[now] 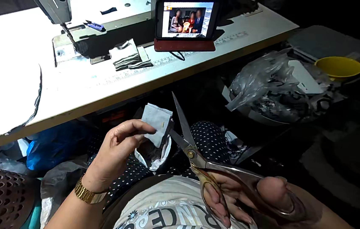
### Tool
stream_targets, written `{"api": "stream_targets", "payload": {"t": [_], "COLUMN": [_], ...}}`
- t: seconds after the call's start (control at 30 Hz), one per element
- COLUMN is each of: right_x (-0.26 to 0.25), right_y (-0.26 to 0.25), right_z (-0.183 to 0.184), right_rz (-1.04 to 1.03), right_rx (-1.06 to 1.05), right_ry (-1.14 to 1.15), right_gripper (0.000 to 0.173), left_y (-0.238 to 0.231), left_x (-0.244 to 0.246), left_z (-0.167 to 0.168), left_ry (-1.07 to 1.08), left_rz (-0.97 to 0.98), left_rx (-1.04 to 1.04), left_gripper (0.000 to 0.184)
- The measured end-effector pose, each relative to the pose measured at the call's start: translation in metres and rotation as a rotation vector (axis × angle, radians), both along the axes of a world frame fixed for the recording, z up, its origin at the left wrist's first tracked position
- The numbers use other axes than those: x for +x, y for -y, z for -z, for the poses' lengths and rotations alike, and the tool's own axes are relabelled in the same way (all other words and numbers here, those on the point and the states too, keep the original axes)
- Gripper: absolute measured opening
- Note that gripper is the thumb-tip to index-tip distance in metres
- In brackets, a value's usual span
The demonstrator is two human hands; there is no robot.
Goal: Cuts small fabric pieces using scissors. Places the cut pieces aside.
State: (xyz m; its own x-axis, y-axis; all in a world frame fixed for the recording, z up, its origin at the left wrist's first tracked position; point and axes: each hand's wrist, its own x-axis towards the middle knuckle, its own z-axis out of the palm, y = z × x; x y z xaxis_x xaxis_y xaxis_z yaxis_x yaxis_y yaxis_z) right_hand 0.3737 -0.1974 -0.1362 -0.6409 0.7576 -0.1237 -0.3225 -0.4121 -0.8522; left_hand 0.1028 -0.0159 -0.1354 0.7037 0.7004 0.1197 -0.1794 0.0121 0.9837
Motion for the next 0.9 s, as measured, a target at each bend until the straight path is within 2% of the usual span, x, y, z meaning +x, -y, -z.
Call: {"api": "stream_targets", "payload": {"t": [0.07,0.1,0.23,0.33,0.47,0.6,0.67,0.77,0.9], "right_x": [0.000,-0.001,-0.003,-0.004,-0.007,-0.004,-0.001,-0.002,-0.005], "right_y": [0.001,0.001,-0.006,-0.010,-0.011,-0.007,-0.005,-0.007,-0.010], "right_z": [-0.004,-0.003,0.011,0.023,0.021,0.007,-0.002,-0.015,-0.028], "right_rz": [0.003,0.003,-0.041,-0.076,-0.063,-0.006,-0.007,-0.010,-0.069], "right_rx": [-0.028,-0.033,-0.069,-0.125,-0.106,-0.033,-0.010,0.086,0.299], "right_ry": [0.011,0.010,-0.130,-0.275,-0.305,-0.107,-0.003,0.238,0.540], "right_gripper": [0.079,0.080,0.082,0.081,0.080,0.082,0.080,0.077,0.070], "left_y": [0.003,0.004,0.007,0.010,0.012,0.011,0.008,0.005,0.002], "left_x": [0.004,0.007,0.012,0.013,0.015,0.011,0.008,0.005,-0.001], "left_z": [-0.005,-0.007,-0.013,-0.020,-0.018,-0.012,-0.008,-0.002,0.002], "left_ry": [0.020,0.036,0.038,0.012,-0.055,-0.125,-0.117,-0.088,-0.002], "left_rz": [-0.096,-0.129,-0.165,-0.111,-0.099,-0.055,0.013,0.075,0.129], "left_rx": [-0.020,-0.017,0.023,0.047,0.000,-0.143,-0.200,-0.186,-0.161], "left_gripper": [0.007,0.007,0.029,0.035,0.044,0.044,0.035,0.024,0.030]}}
